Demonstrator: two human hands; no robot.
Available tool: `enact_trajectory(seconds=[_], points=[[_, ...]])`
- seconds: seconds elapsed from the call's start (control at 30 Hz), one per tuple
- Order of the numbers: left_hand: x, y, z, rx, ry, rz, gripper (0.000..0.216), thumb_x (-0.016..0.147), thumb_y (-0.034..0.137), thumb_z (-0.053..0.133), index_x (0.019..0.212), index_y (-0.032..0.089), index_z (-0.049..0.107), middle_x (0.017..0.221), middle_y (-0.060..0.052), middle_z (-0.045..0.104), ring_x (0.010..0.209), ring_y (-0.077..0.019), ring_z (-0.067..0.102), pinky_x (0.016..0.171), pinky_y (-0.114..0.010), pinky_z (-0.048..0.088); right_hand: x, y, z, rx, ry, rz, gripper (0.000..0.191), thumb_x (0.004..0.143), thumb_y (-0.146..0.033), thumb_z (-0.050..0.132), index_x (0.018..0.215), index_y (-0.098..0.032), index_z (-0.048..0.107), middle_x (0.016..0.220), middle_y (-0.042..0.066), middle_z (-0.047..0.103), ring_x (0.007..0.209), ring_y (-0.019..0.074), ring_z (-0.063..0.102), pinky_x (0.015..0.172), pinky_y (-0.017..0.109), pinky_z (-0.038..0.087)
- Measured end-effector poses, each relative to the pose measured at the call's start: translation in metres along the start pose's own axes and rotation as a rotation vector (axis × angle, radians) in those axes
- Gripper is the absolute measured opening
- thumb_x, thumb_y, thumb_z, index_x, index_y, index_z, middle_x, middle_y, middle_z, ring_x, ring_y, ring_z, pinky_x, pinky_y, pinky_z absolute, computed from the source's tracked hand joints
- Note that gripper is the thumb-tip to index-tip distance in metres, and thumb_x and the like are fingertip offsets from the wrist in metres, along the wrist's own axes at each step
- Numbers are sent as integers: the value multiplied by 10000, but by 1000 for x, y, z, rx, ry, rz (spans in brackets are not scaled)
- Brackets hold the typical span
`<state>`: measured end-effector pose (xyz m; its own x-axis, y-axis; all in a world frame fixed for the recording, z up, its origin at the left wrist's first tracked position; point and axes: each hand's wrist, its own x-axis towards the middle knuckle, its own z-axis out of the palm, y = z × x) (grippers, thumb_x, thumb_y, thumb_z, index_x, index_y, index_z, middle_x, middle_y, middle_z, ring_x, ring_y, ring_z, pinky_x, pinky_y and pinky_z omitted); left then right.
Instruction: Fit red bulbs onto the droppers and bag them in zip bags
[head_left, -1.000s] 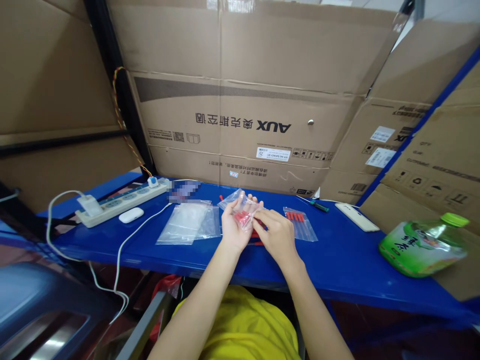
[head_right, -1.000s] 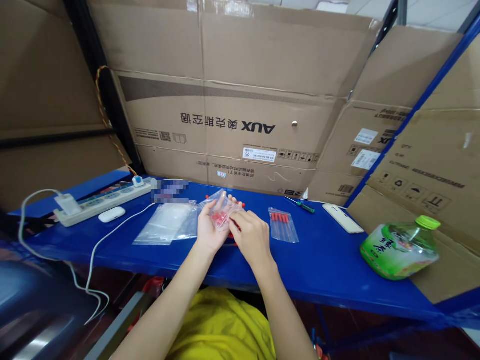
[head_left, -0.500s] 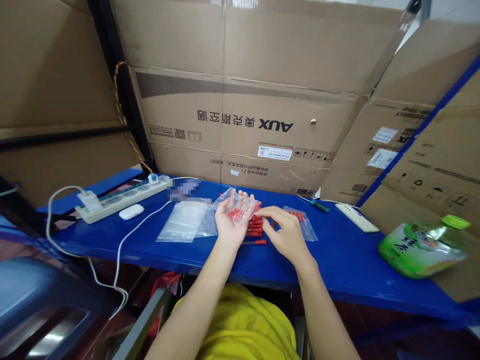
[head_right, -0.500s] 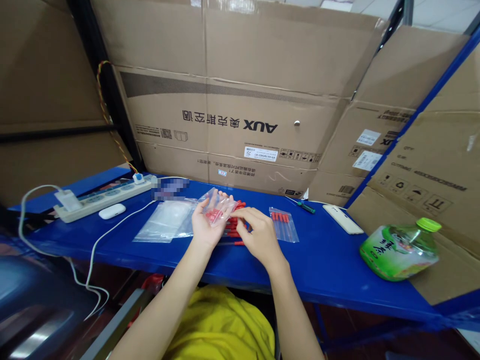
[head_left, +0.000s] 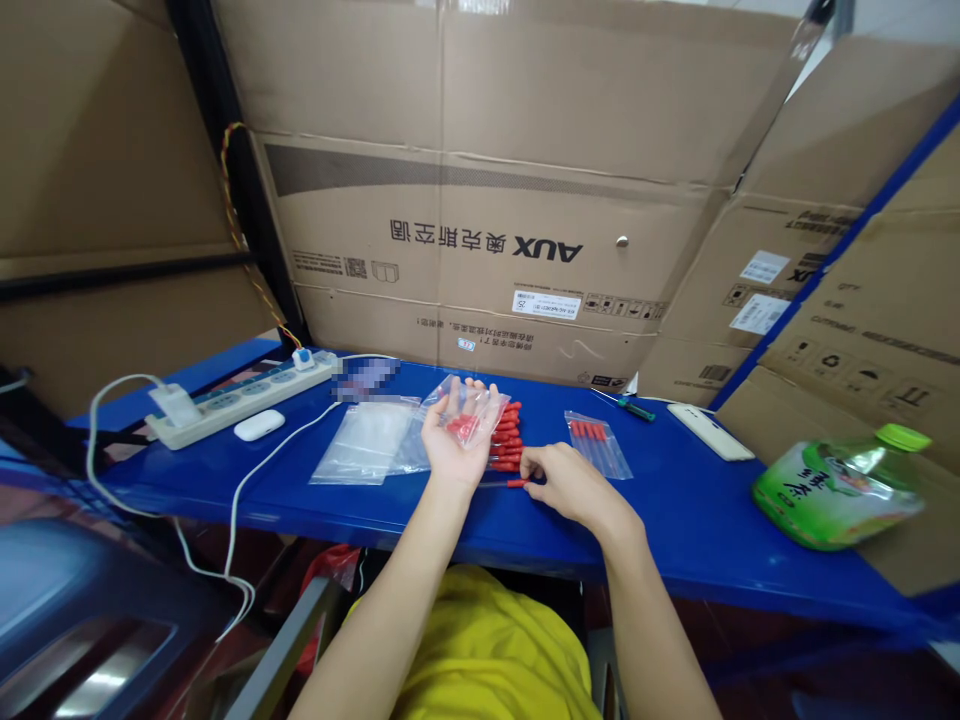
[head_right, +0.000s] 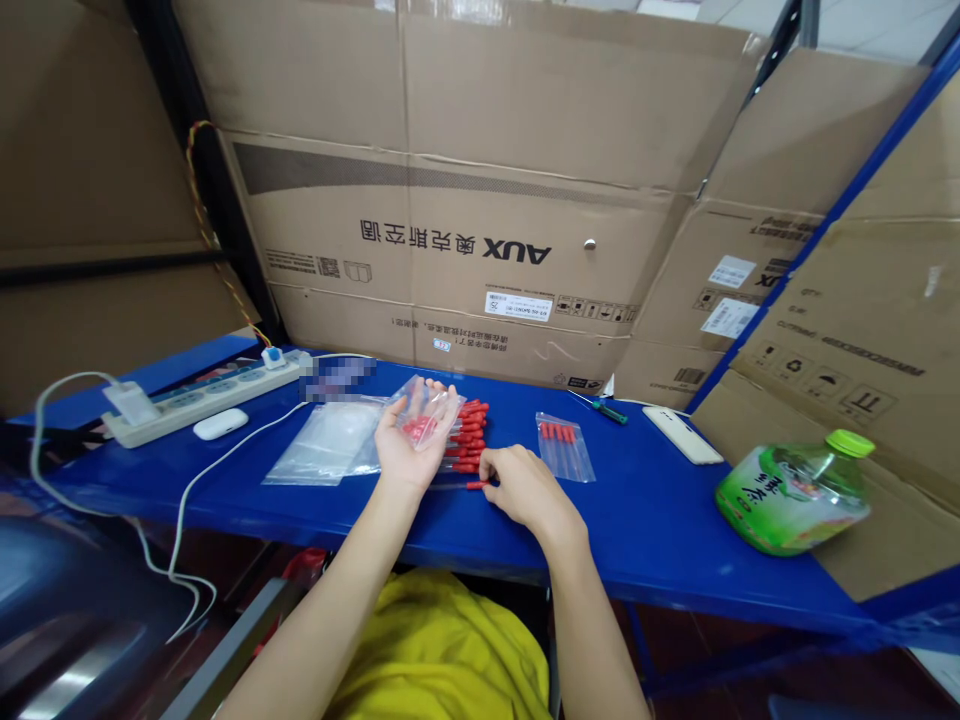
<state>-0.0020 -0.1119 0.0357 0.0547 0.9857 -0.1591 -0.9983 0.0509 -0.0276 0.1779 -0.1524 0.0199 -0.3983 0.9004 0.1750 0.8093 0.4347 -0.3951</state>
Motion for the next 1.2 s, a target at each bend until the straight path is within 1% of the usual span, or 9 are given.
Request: enact_trajectory(seconds=[0.17, 0.23, 0.37, 0.43, 0.53, 0.73, 0.83, 0.97, 1.2], points=[[1, 1, 0, -36, 8, 14, 250, 914, 163, 554, 1127, 146, 684, 1020, -98, 747, 1013, -200, 754, 1041, -438, 621, -5, 0, -19, 205, -63, -58, 230, 786, -18, 639, 883, -208, 725, 782, -9, 745, 717, 155, 684, 682, 241, 481], [2, 1, 0, -48, 5, 18, 248, 916, 166, 554, 1126, 144, 682, 1025, -99, 746, 1019, -201, 753, 1039, -436, 623, -13, 1, -34, 265, 72, -102, 224, 829, -56, 625, 941, -212, 740, 863, 6, 769, 781, 169, 710, 744, 263, 526], [3, 2, -1, -71, 7, 30, 245, 914, 165, 557, 1126, 146, 677, 1030, -97, 744, 1024, -197, 753, 1041, -424, 623, -32, 4, -61, 232, 479, -141, 138, 898, -163, 658, 970, -230, 754, 969, 30, 778, 844, 195, 727, 807, 315, 563], [4, 3, -2, -78, 16, 42, 244, 913, 160, 558, 1127, 146, 674, 1018, -93, 743, 1015, -192, 754, 1040, -417, 624, -40, 3, -67, 215, 574, -150, 114, 910, -186, 668, 970, -234, 753, 958, 33, 776, 832, 202, 729, 800, 330, 574], [4, 3, -2, -77, 22, 47, 242, 916, 160, 561, 1130, 143, 672, 1020, -96, 744, 1021, -196, 753, 1039, -424, 625, -42, -1, -68, 195, 613, -182, 104, 917, -185, 674, 966, -236, 751, 943, 28, 774, 814, 199, 729, 787, 331, 579], [2, -2, -2, -22, 22, 25, 229, 918, 158, 553, 1108, 149, 681, 1039, -98, 751, 1033, -205, 754, 1041, -438, 622, -23, -16, -50, 154, 614, -286, 142, 926, -131, 658, 988, -226, 742, 933, 18, 768, 797, 173, 719, 777, 300, 563], [2, -6, -4, 32, 8, 11, 207, 915, 157, 556, 1072, 154, 691, 1010, -92, 750, 1002, -199, 755, 1052, -439, 613, -7, -21, -30, 109, 635, -310, 144, 956, -127, 646, 1027, -216, 735, 922, 26, 763, 801, 179, 710, 780, 308, 555], [2, -11, -7, 98, -9, -18, 182, 921, 177, 563, 1038, 154, 701, 996, -95, 749, 951, -199, 755, 1052, -448, 607, 13, -24, 0, 11, 675, -340, 62, 1010, -219, 680, 1009, -214, 741, 923, 46, 788, 847, 211, 712, 796, 337, 548], [2, -13, -8, 159, -57, -66, 213, 903, 176, 558, 1053, 157, 708, 989, -91, 750, 909, -201, 754, 1068, -464, 595, 23, -29, 24, -22, 763, -267, 159, 1055, -237, 625, 1043, -233, 783, 1059, 61, 819, 942, 228, 745, 886, 368, 569]])
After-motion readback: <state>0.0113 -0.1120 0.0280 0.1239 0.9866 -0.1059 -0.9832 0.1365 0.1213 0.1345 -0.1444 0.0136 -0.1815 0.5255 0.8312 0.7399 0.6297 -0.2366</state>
